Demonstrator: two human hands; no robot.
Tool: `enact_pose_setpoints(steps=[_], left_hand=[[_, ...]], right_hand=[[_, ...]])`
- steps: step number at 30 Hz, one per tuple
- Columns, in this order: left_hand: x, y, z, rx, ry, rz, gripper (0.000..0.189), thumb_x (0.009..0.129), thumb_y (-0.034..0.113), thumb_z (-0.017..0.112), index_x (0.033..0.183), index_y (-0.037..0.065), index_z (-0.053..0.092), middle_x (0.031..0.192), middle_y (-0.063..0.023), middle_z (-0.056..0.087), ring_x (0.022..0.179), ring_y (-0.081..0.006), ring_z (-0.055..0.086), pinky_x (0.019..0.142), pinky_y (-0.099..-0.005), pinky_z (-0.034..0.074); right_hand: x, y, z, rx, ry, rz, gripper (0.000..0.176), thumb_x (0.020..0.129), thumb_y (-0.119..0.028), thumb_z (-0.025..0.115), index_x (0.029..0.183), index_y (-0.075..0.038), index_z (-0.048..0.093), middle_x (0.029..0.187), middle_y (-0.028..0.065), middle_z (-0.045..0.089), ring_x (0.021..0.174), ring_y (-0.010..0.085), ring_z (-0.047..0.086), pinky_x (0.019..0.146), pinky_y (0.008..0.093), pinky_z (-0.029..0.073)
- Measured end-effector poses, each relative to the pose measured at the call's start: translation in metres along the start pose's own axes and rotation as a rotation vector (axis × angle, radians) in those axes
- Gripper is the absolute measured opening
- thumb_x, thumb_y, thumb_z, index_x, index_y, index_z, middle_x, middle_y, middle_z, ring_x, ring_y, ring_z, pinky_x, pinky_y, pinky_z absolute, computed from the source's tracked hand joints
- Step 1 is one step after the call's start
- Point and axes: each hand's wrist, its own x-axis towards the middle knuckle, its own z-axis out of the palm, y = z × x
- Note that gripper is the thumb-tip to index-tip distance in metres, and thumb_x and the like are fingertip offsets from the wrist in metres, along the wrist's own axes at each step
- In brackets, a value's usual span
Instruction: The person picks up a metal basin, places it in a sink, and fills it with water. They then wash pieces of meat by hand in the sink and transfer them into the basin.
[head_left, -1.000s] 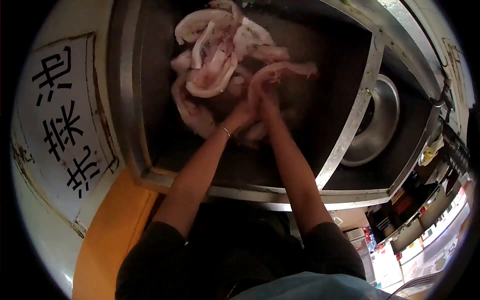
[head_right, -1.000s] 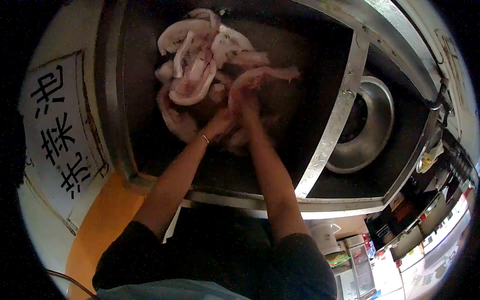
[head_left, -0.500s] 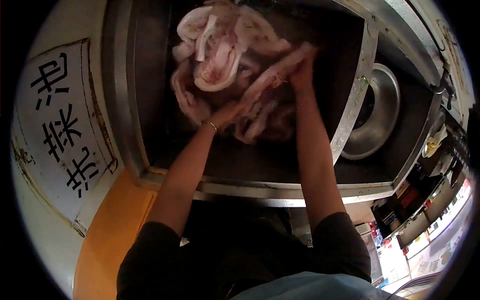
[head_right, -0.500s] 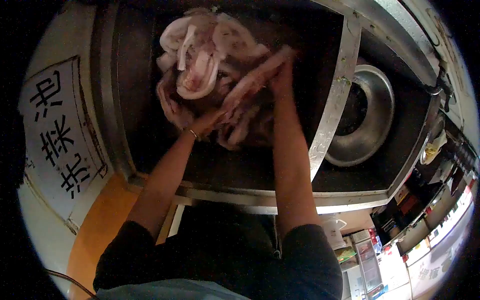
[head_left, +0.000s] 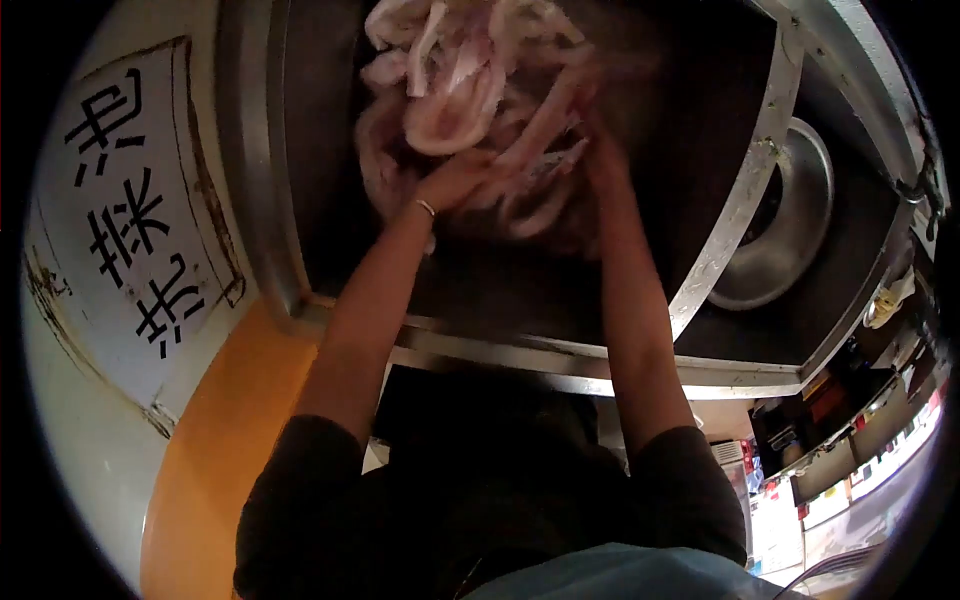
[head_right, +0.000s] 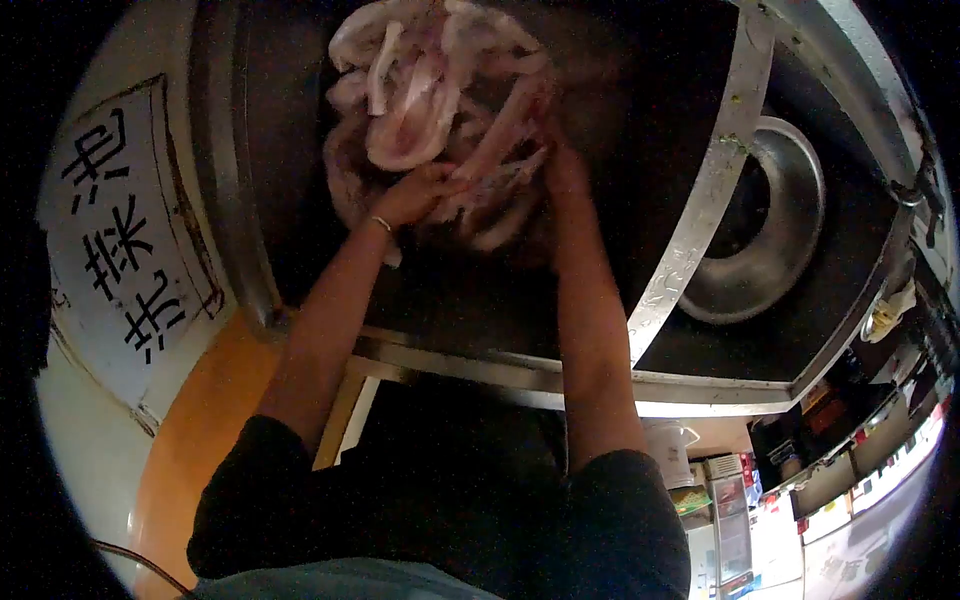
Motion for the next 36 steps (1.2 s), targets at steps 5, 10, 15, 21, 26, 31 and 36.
enact_pose_setpoints(steps=[5,10,15,21,26,31,36], left_hand=[[0.007,0.019,0.02,-0.568,0.006,0.056,0.034,0.077,0.024,0.058,0.1,-0.002,0.054,0.088,-0.0043,0.057,0.077,-0.0105,0.052,0.072,-0.0232,0.041],[0.023,0.014,0.031,-0.631,0.105,0.015,0.034,0.077,0.022,0.058,0.101,-0.001,0.053,0.089,-0.0048,0.058,0.081,-0.0131,0.054,0.071,-0.0251,0.043],[0.024,0.003,0.038,-0.714,0.213,0.069,0.033,0.078,0.018,0.056,0.106,0.001,0.05,0.097,-0.0055,0.055,0.086,-0.0134,0.053,0.075,-0.026,0.043],[0.039,-0.026,0.041,-0.767,0.252,0.106,0.042,0.076,0.011,0.055,0.115,0.003,0.041,0.106,-0.0058,0.05,0.093,-0.0134,0.049,0.078,-0.0259,0.042],[0.037,-0.027,0.037,-0.803,0.159,0.114,0.046,0.075,0.009,0.055,0.117,0.004,0.037,0.106,-0.0048,0.049,0.092,-0.0141,0.049,0.078,-0.0265,0.042],[0.033,-0.03,0.025,-0.931,0.015,0.066,0.036,0.077,0.011,0.051,0.112,0.004,0.044,0.103,-0.0062,0.052,0.091,-0.0171,0.052,0.074,-0.0273,0.045],[0.007,0.003,0.02,-0.694,-0.085,0.166,0.034,0.076,0.017,0.055,0.105,-0.001,0.051,0.093,-0.0047,0.057,0.084,-0.0147,0.054,0.073,-0.0272,0.044]], right_hand=[[-0.006,0.012,-0.003,0.528,-0.017,-0.055,0.043,0.084,-0.033,0.046,0.117,-0.006,0.042,0.114,0.0072,0.047,0.103,0.0222,0.044,0.086,0.0352,0.035],[-0.027,0.025,-0.007,0.214,-0.05,0.235,0.04,0.079,-0.022,0.052,0.115,-0.006,0.043,0.113,0.0072,0.048,0.103,0.023,0.045,0.088,0.039,0.036],[-0.02,0.072,-0.042,-0.358,-0.205,-0.018,0.04,0.073,-0.015,0.057,0.11,-0.004,0.047,0.109,0.0096,0.05,0.095,0.0217,0.05,0.078,0.0336,0.042],[-0.031,0.06,0.002,-0.662,0.057,0.124,0.028,0.076,-0.014,0.053,0.102,-0.002,0.053,0.084,0.0063,0.056,0.073,0.0129,0.052,0.065,0.0249,0.042],[-0.036,0.059,0.004,-0.525,0.036,0.064,0.023,0.076,-0.013,0.054,0.097,-0.002,0.055,0.081,0.0041,0.056,0.066,0.0127,0.052,0.057,0.0242,0.042],[-0.043,0.023,0.01,-0.36,0.158,0.02,0.02,0.076,-0.014,0.058,0.093,-0.004,0.057,0.081,0.0049,0.058,0.07,0.0124,0.054,0.065,0.0243,0.044],[-0.08,-0.047,0.039,-0.637,0.222,-0.366,0.015,0.075,-0.012,0.059,0.086,-0.002,0.058,0.078,0.0041,0.058,0.069,0.01,0.054,0.062,0.0217,0.043]])
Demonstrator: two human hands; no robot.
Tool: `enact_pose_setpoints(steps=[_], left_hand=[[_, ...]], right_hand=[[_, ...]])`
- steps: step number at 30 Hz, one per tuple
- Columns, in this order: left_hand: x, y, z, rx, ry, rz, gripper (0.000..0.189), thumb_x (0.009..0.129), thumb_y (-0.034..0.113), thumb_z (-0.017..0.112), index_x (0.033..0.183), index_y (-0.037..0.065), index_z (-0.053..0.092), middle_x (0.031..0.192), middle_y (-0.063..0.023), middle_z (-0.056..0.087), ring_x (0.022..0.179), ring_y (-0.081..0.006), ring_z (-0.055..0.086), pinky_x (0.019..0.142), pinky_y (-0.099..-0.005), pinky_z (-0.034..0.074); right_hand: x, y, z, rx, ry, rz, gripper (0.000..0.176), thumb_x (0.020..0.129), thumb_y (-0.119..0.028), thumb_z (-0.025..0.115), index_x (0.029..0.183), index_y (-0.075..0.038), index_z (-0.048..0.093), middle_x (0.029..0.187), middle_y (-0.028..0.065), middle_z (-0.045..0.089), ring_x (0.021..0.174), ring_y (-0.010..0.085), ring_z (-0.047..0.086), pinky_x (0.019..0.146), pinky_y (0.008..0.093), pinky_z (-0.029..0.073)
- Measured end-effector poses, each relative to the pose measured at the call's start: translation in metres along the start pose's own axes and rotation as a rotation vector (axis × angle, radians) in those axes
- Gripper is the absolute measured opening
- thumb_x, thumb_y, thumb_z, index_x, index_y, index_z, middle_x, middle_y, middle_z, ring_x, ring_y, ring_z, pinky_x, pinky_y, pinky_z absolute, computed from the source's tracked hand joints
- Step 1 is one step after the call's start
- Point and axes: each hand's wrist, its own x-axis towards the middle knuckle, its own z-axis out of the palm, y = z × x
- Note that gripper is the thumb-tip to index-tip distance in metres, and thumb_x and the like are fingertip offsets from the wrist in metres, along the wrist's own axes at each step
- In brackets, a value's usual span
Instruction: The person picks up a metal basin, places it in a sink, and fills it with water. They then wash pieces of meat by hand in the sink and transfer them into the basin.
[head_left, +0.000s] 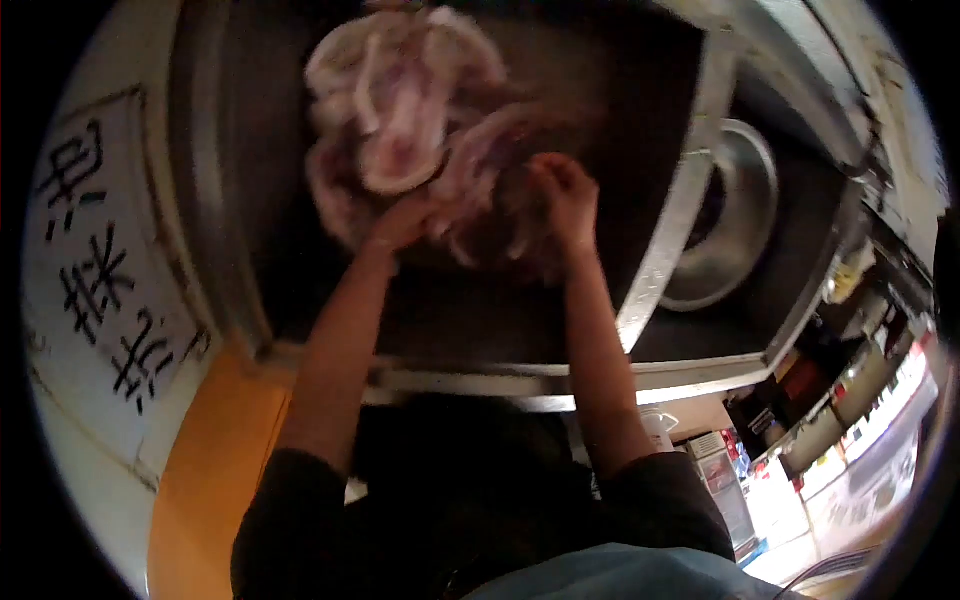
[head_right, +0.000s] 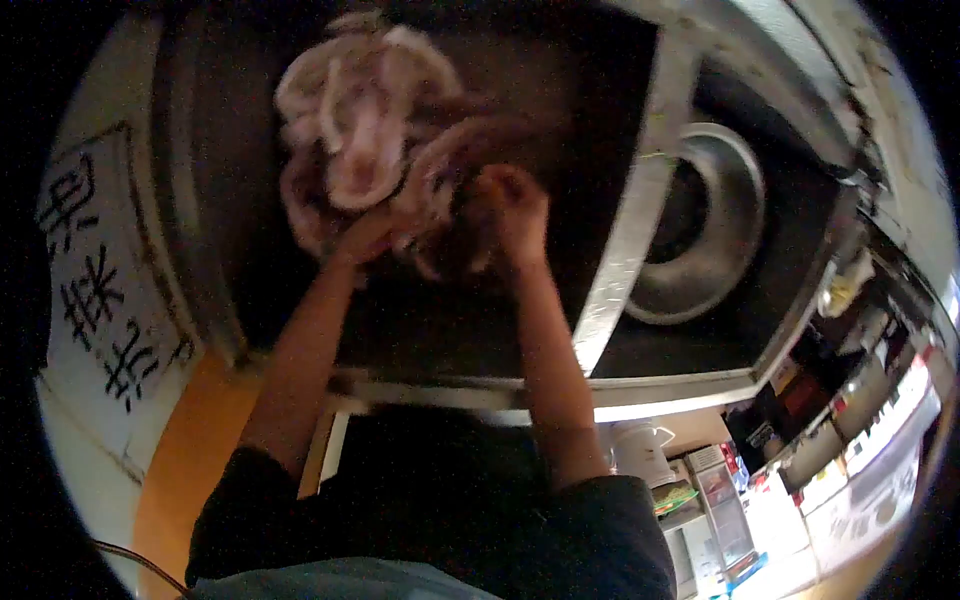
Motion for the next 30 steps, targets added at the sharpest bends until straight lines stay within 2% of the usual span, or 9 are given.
enact_pose_setpoints(steps=[6,9,12,16,20,23,26,28,30], left_hand=[[-0.005,0.018,0.013,0.389,0.274,-0.271,0.046,0.071,0.039,0.061,0.098,0.002,0.057,0.089,-0.0043,0.057,0.08,-0.0123,0.051,0.07,-0.0254,0.042],[0.01,-0.006,-0.026,0.666,0.212,-0.363,0.042,0.073,0.036,0.06,0.096,0.002,0.057,0.086,-0.0036,0.057,0.077,-0.0106,0.051,0.069,-0.0239,0.042],[0.003,-0.008,-0.017,0.505,0.176,0.022,0.036,0.076,0.032,0.058,0.094,0.002,0.057,0.082,-0.0031,0.056,0.074,-0.0095,0.05,0.068,-0.0229,0.042],[0.008,0.006,0.006,0.322,0.187,-0.096,0.031,0.076,0.025,0.059,0.096,0.002,0.056,0.08,-0.0021,0.056,0.073,-0.0083,0.05,0.065,-0.0214,0.042],[0.012,-0.012,0.0,0.069,0.184,-0.176,0.025,0.078,0.019,0.056,0.097,0.003,0.056,0.082,-0.0012,0.056,0.075,-0.0098,0.052,0.064,-0.0224,0.043],[0.022,-0.008,0.019,0.045,0.028,-0.12,0.025,0.081,0.015,0.052,0.104,0.005,0.053,0.09,-0.0019,0.056,0.08,-0.0116,0.052,0.064,-0.0246,0.044],[0.025,-0.015,0.025,0.369,0.192,-0.102,0.028,0.085,0.024,0.046,0.102,0.004,0.052,0.083,-0.0023,0.056,0.071,-0.0112,0.051,0.064,-0.0252,0.041],[0.031,-0.046,0.006,0.761,-0.026,0.223,0.03,0.085,0.024,0.044,0.105,0.003,0.051,0.094,-0.0057,0.056,0.084,-0.0147,0.051,0.076,-0.0269,0.04],[0.02,-0.043,0.008,0.758,-0.026,0.139,0.029,0.085,0.022,0.043,0.104,0.002,0.052,0.095,-0.009,0.057,0.087,-0.0164,0.051,0.078,-0.028,0.04]], right_hand=[[0.001,-0.097,-0.043,0.025,0.384,-0.394,0.007,0.076,-0.001,0.056,0.082,0.0,0.057,0.073,0.0049,0.059,0.067,0.009,0.055,0.063,0.0213,0.044],[0.029,-0.121,-0.091,-0.057,0.638,-0.618,0.014,0.077,-0.002,0.054,0.09,0.002,0.057,0.082,0.0065,0.06,0.072,0.0118,0.056,0.066,0.0221,0.045],[0.061,-0.123,-0.124,-0.257,0.629,-0.581,0.02,0.08,-0.003,0.05,0.098,0.004,0.055,0.089,0.0093,0.06,0.079,0.0142,0.057,0.072,0.0238,0.044],[0.057,-0.114,-0.112,-0.175,0.669,-0.693,0.022,0.082,-0.003,0.045,0.101,0.004,0.054,0.098,0.0106,0.057,0.092,0.0162,0.054,0.078,0.027,0.042],[0.012,-0.078,-0.037,-0.108,0.221,-0.383,0.028,0.085,-0.012,0.043,0.107,0.003,0.049,0.104,0.0125,0.054,0.096,0.0183,0.051,0.085,0.0274,0.038],[-0.003,0.022,0.039,-0.278,0.17,-0.336,0.036,0.078,-0.017,0.054,0.107,0.004,0.047,0.103,0.0186,0.052,0.097,0.0302,0.05,0.082,0.0356,0.04],[0.004,0.065,0.071,-0.284,0.105,-0.133,0.045,0.075,-0.02,0.057,0.112,0.003,0.043,0.106,0.0164,0.051,0.097,0.027,0.05,0.084,0.0343,0.039],[0.02,0.103,0.079,-0.407,0.043,0.019,0.05,0.073,-0.021,0.059,0.114,0.002,0.042,0.107,0.0139,0.051,0.097,0.0205,0.05,0.084,0.0309,0.039],[0.052,0.148,0.077,-0.316,-0.259,0.024,0.047,0.073,-0.021,0.059,0.112,0.0,0.043,0.103,0.0127,0.052,0.092,0.0209,0.051,0.082,0.0328,0.041]])
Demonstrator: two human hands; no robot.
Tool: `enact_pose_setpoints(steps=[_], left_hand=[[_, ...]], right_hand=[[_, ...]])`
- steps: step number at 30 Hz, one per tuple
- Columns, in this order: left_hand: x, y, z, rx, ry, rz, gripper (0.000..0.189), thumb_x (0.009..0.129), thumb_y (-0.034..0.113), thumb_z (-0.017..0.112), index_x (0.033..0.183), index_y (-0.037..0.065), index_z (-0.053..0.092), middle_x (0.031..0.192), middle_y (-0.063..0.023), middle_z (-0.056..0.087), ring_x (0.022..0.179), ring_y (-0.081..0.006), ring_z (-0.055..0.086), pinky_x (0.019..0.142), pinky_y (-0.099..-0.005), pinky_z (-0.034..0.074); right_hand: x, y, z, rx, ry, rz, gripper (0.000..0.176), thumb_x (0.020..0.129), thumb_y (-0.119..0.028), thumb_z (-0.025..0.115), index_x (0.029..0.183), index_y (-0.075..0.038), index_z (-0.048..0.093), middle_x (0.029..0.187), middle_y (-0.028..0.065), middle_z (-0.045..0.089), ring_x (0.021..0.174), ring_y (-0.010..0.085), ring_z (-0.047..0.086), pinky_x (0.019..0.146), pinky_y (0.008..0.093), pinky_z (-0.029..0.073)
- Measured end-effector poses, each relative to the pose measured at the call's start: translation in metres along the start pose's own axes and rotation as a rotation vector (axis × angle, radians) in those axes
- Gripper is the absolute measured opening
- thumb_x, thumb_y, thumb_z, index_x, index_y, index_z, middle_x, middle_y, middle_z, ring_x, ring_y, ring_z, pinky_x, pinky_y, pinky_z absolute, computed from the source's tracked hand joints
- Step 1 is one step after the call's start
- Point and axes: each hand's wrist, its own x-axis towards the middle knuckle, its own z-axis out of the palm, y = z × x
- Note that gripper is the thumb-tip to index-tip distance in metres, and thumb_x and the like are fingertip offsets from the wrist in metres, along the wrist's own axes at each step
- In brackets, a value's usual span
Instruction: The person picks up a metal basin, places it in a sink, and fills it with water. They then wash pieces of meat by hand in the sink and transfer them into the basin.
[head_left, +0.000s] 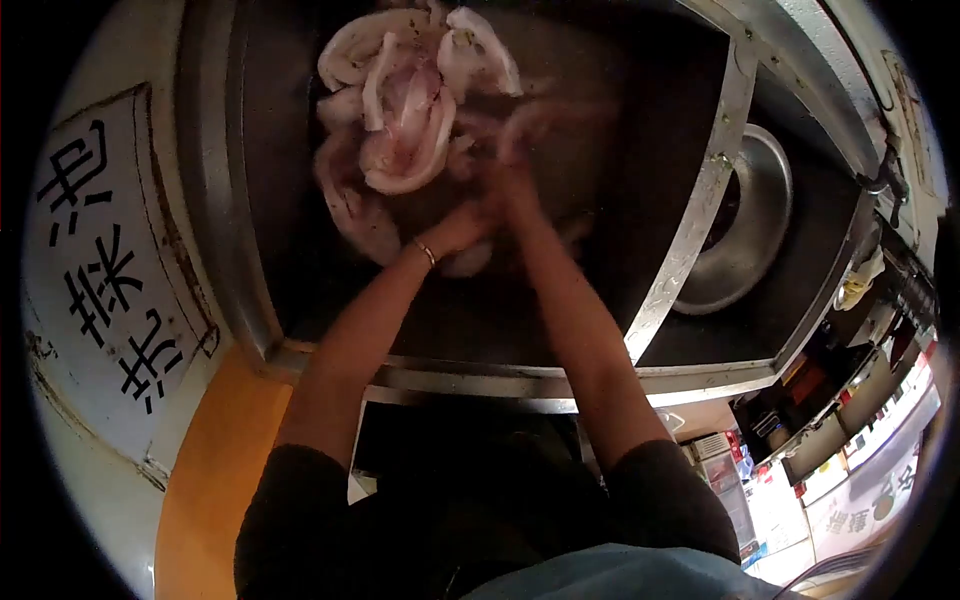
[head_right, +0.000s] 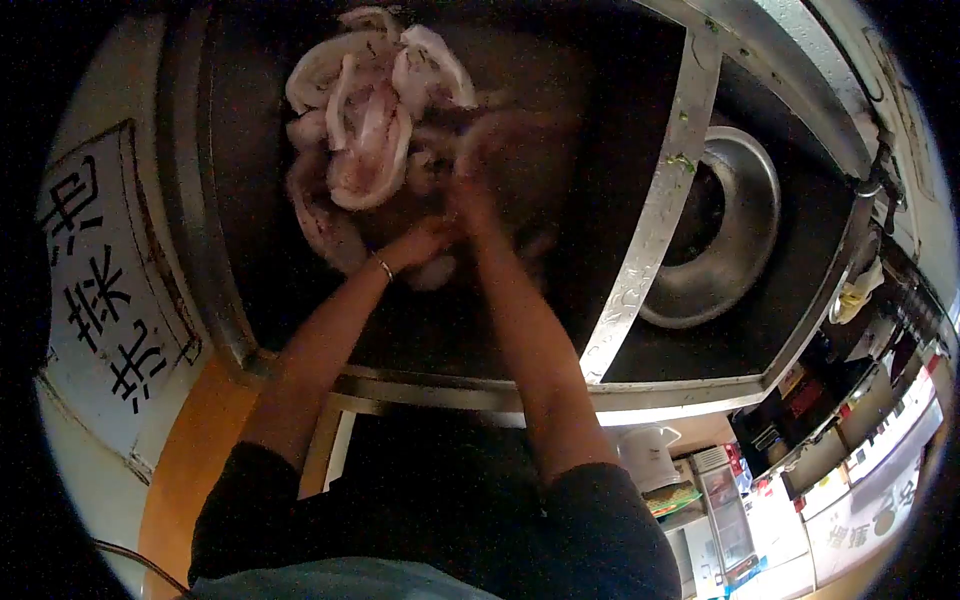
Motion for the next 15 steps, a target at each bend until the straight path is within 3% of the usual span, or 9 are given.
enact_pose_setpoints(steps=[1,3,5,7,9,11,13,14,15], left_hand=[[-0.003,-0.003,-0.004,-0.003,-0.012,-0.037,0.029,0.085,0.021,0.043,0.103,0.001,0.052,0.095,-0.0107,0.057,0.088,-0.0173,0.051,0.08,-0.0285,0.039],[-0.011,-0.02,-0.014,-0.025,-0.081,-0.012,0.033,0.085,0.026,0.041,0.103,0.002,0.053,0.096,-0.0117,0.057,0.089,-0.0173,0.051,0.08,-0.0288,0.039],[-0.026,-0.024,-0.03,-0.048,-0.136,0.037,0.037,0.086,0.032,0.04,0.103,0.003,0.054,0.096,-0.0111,0.057,0.089,-0.0165,0.052,0.08,-0.0285,0.039],[-0.038,-0.003,-0.053,0.022,-0.212,-0.358,0.04,0.083,0.039,0.044,0.107,0.008,0.054,0.101,-0.0057,0.056,0.088,-0.0136,0.05,0.079,-0.0276,0.039],[-0.046,-0.033,-0.062,0.136,-0.22,-0.485,0.041,0.082,0.041,0.044,0.107,0.009,0.054,0.099,-0.0065,0.057,0.086,-0.015,0.052,0.078,-0.0281,0.04],[-0.05,-0.03,-0.063,0.25,-0.226,-0.611,0.043,0.082,0.043,0.045,0.107,0.01,0.054,0.098,-0.0073,0.057,0.083,-0.0163,0.053,0.076,-0.0286,0.041],[-0.05,-0.017,-0.063,0.407,-0.186,-0.292,0.043,0.078,0.041,0.051,0.104,0.007,0.055,0.094,-0.0127,0.058,0.081,-0.0216,0.055,0.075,-0.0308,0.042],[-0.045,0.0,-0.063,0.405,-0.184,-0.293,0.043,0.078,0.041,0.051,0.104,0.007,0.055,0.094,-0.0127,0.058,0.081,-0.0216,0.055,0.075,-0.0308,0.042],[-0.033,0.02,-0.059,0.55,-0.009,-0.15,0.047,0.073,0.043,0.056,0.097,0.002,0.056,0.083,-0.0142,0.058,0.075,-0.0248,0.055,0.071,-0.0324,0.042]], right_hand=[[0.007,0.001,-0.005,0.031,-0.099,-0.018,0.046,0.073,-0.021,0.06,0.111,-0.001,0.044,0.102,0.0124,0.053,0.09,0.0211,0.051,0.081,0.0335,0.042],[0.0,-0.055,-0.03,1.206,0.007,0.422,0.041,0.072,-0.022,0.061,0.106,-0.005,0.048,0.096,0.0085,0.053,0.083,0.021,0.051,0.076,0.0345,0.044],[0.029,-0.018,-0.038,1.448,0.067,0.224,0.039,0.072,-0.023,0.062,0.105,-0.008,0.048,0.092,0.0059,0.053,0.083,0.0201,0.05,0.075,0.033,0.044],[0.035,-0.034,-0.075,1.402,0.17,0.252,0.036,0.072,-0.022,0.063,0.103,-0.01,0.049,0.091,0.0044,0.052,0.083,0.0194,0.05,0.074,0.0333,0.045],[0.034,-0.063,-0.104,1.133,0.261,0.253,0.032,0.074,-0.028,0.061,0.1,-0.011,0.049,0.089,0.0042,0.052,0.081,0.0189,0.05,0.072,0.0336,0.044],[0.036,-0.07,-0.109,1.149,0.338,0.258,0.032,0.075,-0.03,0.059,0.099,-0.011,0.049,0.089,0.0042,0.052,0.081,0.0188,0.05,0.071,0.0337,0.044],[0.036,-0.078,-0.111,1.162,0.416,0.26,0.033,0.077,-0.033,0.058,0.098,-0.011,0.049,0.088,0.0041,0.052,0.08,0.0186,0.05,0.07,0.0337,0.044],[0.03,-0.082,-0.109,1.149,0.401,0.279,0.033,0.077,-0.035,0.057,0.098,-0.01,0.048,0.087,0.0042,0.052,0.079,0.0187,0.05,0.07,0.0333,0.044],[0.025,-0.084,-0.104,1.137,0.387,0.301,0.034,0.078,-0.037,0.055,0.097,-0.01,0.047,0.086,0.0043,0.052,0.078,0.0188,0.05,0.069,0.0328,0.043]])
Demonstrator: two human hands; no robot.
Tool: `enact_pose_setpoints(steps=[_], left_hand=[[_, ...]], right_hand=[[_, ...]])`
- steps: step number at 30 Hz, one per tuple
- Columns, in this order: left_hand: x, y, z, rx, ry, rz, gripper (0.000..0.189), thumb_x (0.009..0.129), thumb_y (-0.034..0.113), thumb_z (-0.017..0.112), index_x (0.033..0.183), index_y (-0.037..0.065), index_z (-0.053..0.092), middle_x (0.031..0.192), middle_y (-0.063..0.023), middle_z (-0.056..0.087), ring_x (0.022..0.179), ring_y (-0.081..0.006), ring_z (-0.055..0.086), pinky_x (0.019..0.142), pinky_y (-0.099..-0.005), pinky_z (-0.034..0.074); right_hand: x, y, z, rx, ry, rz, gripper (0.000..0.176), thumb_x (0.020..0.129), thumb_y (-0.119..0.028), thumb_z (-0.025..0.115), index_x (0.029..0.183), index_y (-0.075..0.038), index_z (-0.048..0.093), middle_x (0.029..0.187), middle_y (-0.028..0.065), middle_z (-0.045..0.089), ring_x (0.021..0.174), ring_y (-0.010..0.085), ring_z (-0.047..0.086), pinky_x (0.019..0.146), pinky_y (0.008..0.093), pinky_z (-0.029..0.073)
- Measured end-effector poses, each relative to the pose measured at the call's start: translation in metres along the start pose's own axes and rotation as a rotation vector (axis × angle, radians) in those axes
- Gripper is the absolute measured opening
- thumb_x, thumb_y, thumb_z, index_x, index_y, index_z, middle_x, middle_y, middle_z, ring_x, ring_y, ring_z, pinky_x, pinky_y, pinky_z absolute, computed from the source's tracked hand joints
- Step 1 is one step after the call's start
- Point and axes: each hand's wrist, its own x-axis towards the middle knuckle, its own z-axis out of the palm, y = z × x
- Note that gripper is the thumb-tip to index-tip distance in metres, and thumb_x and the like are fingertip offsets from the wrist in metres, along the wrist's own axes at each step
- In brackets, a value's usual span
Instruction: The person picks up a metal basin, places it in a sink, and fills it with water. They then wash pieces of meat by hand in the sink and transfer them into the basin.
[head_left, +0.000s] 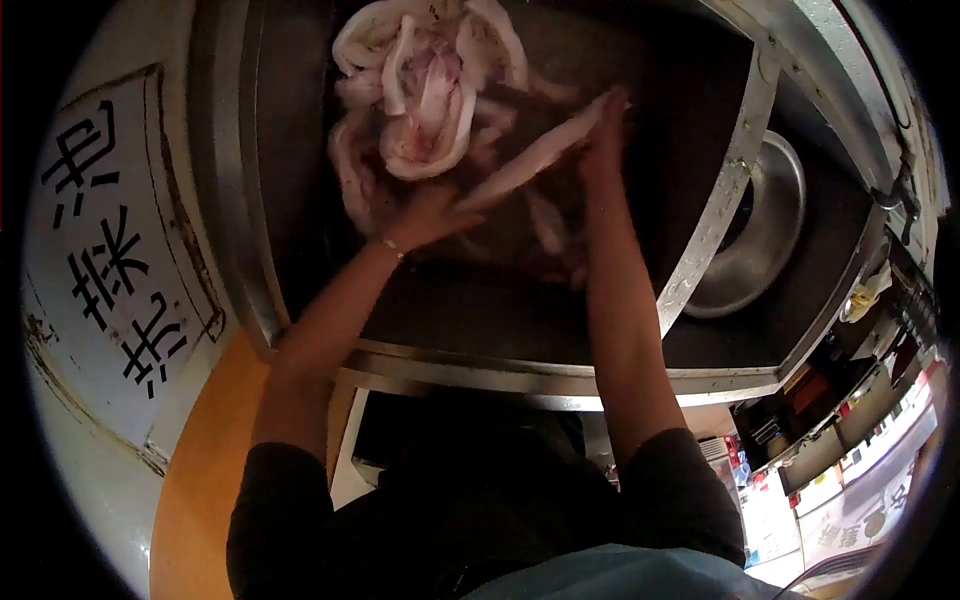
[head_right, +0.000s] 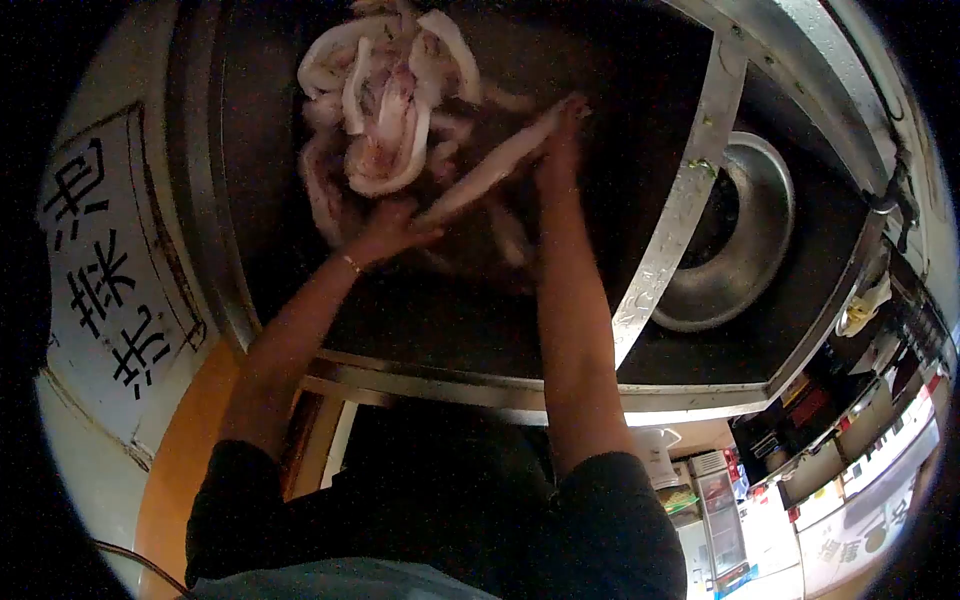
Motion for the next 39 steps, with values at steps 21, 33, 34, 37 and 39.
enact_pose_setpoints(steps=[21,33,34,37,39], left_hand=[[0.057,0.044,0.02,-0.892,0.064,-0.092,0.055,0.081,0.045,0.047,0.111,0.0,0.046,0.104,-0.0057,0.051,0.091,-0.0127,0.046,0.081,-0.0251,0.037],[0.076,0.037,0.025,-0.748,0.078,0.001,0.045,0.076,0.03,0.058,0.11,0.004,0.047,0.102,-0.0062,0.054,0.092,-0.0153,0.048,0.081,-0.026,0.039],[0.072,0.043,0.024,-0.741,0.081,-0.002,0.045,0.076,0.03,0.058,0.11,0.004,0.047,0.102,-0.0062,0.054,0.092,-0.0153,0.048,0.081,-0.026,0.039],[0.054,0.055,0.033,-0.854,0.089,-0.141,0.032,0.078,0.029,0.056,0.096,0.003,0.053,0.087,-0.0058,0.057,0.081,-0.0125,0.052,0.074,-0.0277,0.041],[0.053,0.036,0.057,-0.785,-0.028,0.044,0.04,0.076,0.037,0.057,0.099,0.004,0.054,0.083,-0.007,0.057,0.079,-0.0133,0.051,0.072,-0.0279,0.041]], right_hand=[[0.081,0.028,-0.042,-1.941,-0.144,-0.883,0.035,0.08,-0.022,0.045,0.112,-0.007,0.046,0.102,0.0145,0.054,0.088,0.0259,0.054,0.076,0.0347,0.043],[0.016,0.088,-0.044,-0.791,-0.136,-0.433,0.06,0.08,-0.035,0.05,0.126,-0.005,0.027,0.121,0.0138,0.04,0.108,0.0247,0.042,0.086,0.0339,0.037],[0.02,0.088,-0.043,-0.787,-0.077,-0.434,0.058,0.08,-0.035,0.049,0.125,-0.005,0.028,0.12,0.0134,0.041,0.107,0.0243,0.042,0.086,0.0339,0.037],[0.032,0.077,-0.042,-0.747,0.021,-0.342,0.052,0.081,-0.034,0.047,0.122,-0.005,0.032,0.118,0.0121,0.043,0.106,0.0234,0.043,0.084,0.0339,0.038],[0.039,0.065,-0.04,-0.659,0.03,-0.212,0.049,0.082,-0.033,0.046,0.12,-0.005,0.034,0.116,0.0112,0.044,0.106,0.0227,0.044,0.083,0.0339,0.039]])
